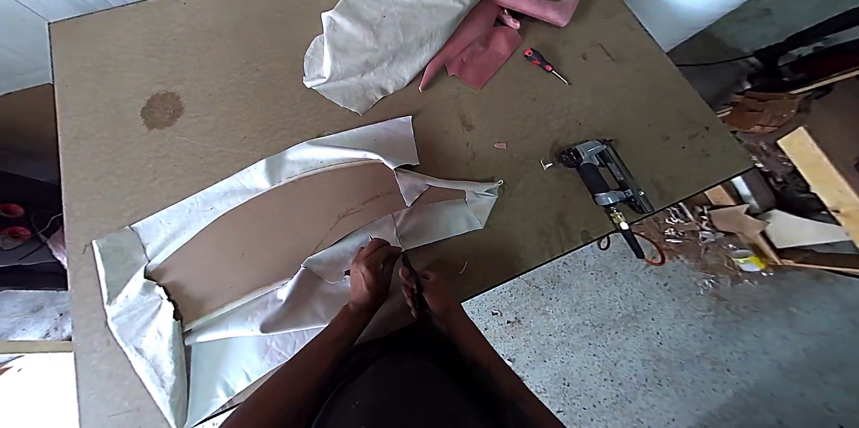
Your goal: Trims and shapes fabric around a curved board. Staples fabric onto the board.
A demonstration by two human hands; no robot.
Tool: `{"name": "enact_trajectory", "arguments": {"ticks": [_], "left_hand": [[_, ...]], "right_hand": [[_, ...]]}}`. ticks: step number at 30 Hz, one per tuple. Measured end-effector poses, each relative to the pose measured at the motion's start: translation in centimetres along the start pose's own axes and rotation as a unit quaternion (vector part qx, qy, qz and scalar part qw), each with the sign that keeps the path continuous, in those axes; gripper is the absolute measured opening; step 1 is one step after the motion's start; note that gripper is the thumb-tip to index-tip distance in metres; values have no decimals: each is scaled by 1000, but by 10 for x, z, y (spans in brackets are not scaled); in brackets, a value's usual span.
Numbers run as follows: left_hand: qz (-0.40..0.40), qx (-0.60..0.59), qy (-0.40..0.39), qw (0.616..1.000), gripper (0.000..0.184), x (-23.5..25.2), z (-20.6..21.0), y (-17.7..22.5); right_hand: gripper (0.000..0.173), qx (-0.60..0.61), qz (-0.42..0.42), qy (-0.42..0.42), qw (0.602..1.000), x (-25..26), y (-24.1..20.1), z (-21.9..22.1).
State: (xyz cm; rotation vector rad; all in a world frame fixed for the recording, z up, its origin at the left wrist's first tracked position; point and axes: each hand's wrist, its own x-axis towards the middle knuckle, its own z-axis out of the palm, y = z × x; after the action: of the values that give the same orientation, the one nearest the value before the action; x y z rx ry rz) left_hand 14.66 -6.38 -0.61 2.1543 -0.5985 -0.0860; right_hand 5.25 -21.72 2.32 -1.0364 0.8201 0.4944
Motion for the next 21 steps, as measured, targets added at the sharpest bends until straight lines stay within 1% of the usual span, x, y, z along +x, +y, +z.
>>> {"name": "enact_trajectory", "arguments": {"ticks": [1,5,11,15,17,18,19,21], "left_hand": [[-14,-25,-3,1000,10,1,-2,1],[-25,-84,-7,996,9,1,-4,-1],[-32,-100,-2,994,9,2,-8,0],[-30,-102,-7,994,9,0,-10,-2],[-34,-85,-16,996,8,-1,-8,-4],[-45,-59,-30,997,8,-2,-7,-5],[-63,-17,-51,997,11,-3,-6,-5],[-100,66,-99,988,24,-3,-5,-6]], "right_hand": [[54,2,-1,1,1000,1,0,2],[52,-2,6,12,1000,2,0,3],[48,22,9,9,1000,9,-2,3],[47,13,2,12,1000,12,-2,5],[46,1,-2,15,1000,10,-3,2],[47,-6,-2,11,1000,9,-2,0],[48,-19,2,-1,1000,7,0,-4],[54,-55,12,-43,997,-4,3,-15]]}}
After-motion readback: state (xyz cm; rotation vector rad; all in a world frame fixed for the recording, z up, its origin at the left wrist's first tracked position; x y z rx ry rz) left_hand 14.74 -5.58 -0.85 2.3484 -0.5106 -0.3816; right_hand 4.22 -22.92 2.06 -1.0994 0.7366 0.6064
